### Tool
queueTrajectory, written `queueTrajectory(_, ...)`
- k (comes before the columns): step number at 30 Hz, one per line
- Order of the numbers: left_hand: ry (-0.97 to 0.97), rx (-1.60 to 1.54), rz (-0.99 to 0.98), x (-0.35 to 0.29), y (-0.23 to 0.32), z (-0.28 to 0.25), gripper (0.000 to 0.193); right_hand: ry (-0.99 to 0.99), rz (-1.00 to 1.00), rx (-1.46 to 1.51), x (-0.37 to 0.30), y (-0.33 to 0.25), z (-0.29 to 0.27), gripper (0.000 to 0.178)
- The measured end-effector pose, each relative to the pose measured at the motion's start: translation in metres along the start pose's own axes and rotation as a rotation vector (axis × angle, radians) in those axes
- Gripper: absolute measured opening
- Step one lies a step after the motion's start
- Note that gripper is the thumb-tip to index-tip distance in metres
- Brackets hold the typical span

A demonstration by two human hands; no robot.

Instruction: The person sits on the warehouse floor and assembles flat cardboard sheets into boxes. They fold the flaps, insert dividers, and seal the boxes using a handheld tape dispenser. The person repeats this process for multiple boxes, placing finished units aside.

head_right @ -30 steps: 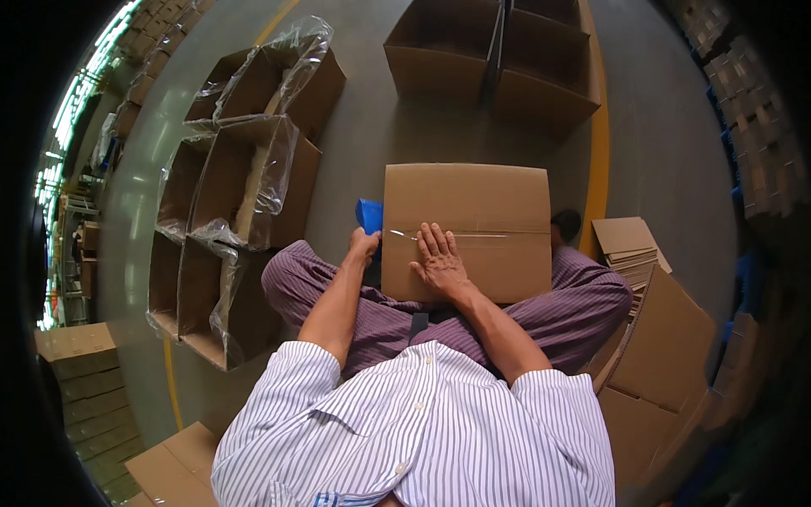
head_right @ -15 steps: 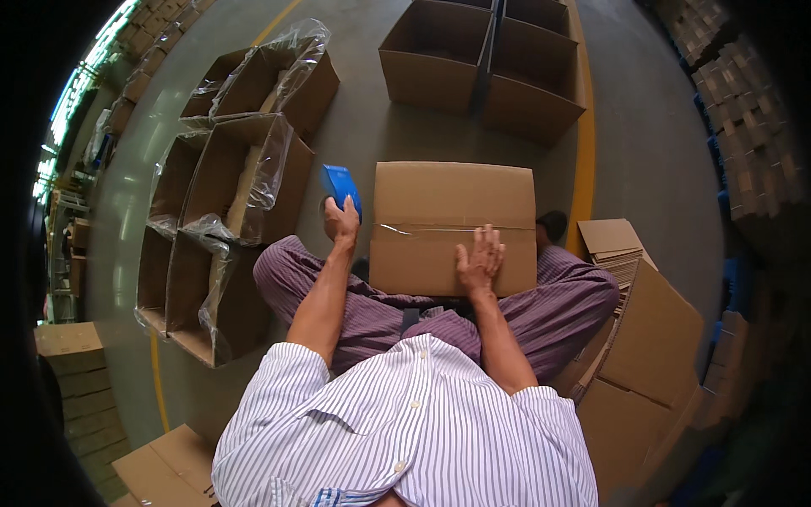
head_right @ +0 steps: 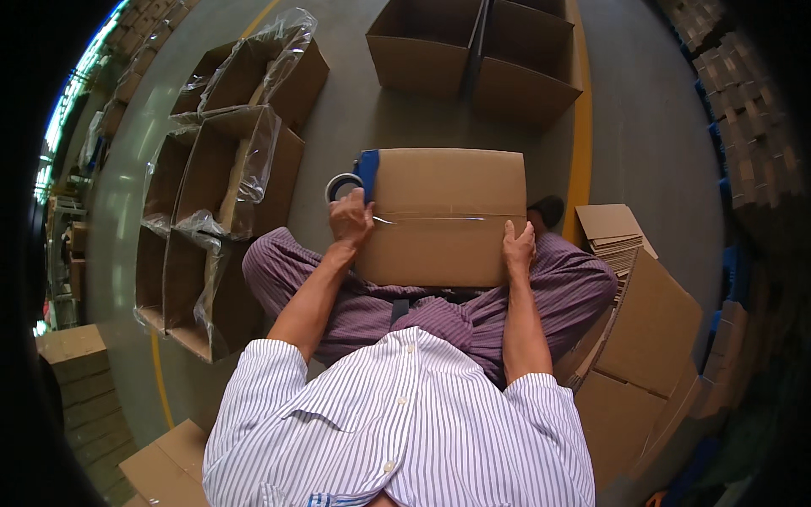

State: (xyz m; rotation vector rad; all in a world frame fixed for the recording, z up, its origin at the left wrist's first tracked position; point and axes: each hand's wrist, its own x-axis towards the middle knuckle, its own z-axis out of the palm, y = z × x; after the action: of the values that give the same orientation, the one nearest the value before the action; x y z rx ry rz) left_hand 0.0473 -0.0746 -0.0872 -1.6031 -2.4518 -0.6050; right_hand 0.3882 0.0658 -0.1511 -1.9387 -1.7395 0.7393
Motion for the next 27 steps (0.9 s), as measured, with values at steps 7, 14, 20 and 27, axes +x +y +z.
queueTrajectory(7, 0.002, 0.041, 0.127, -0.02, 0.077, 0.031, 0.024, 0.003, -0.011, 0.001, 0.0, -0.006, -0.002, 0.063)
queueTrajectory(14, -0.034, -0.229, 0.177, -0.025, 0.161, 0.05, 0.019, 0.068, -0.036, -0.135, 0.001, -0.001, 0.012, 0.072)
queueTrajectory(20, -0.038, -0.275, 0.196, -0.026, 0.157, 0.046, 0.026, 0.049, -0.105, -0.142, -0.005, 0.007, 0.009, 0.073)
queueTrajectory(27, -0.036, 0.07, -0.094, -0.017, 0.031, 0.005, 0.021, 0.011, 0.001, -0.197, -0.011, -0.006, 0.006, 0.063)
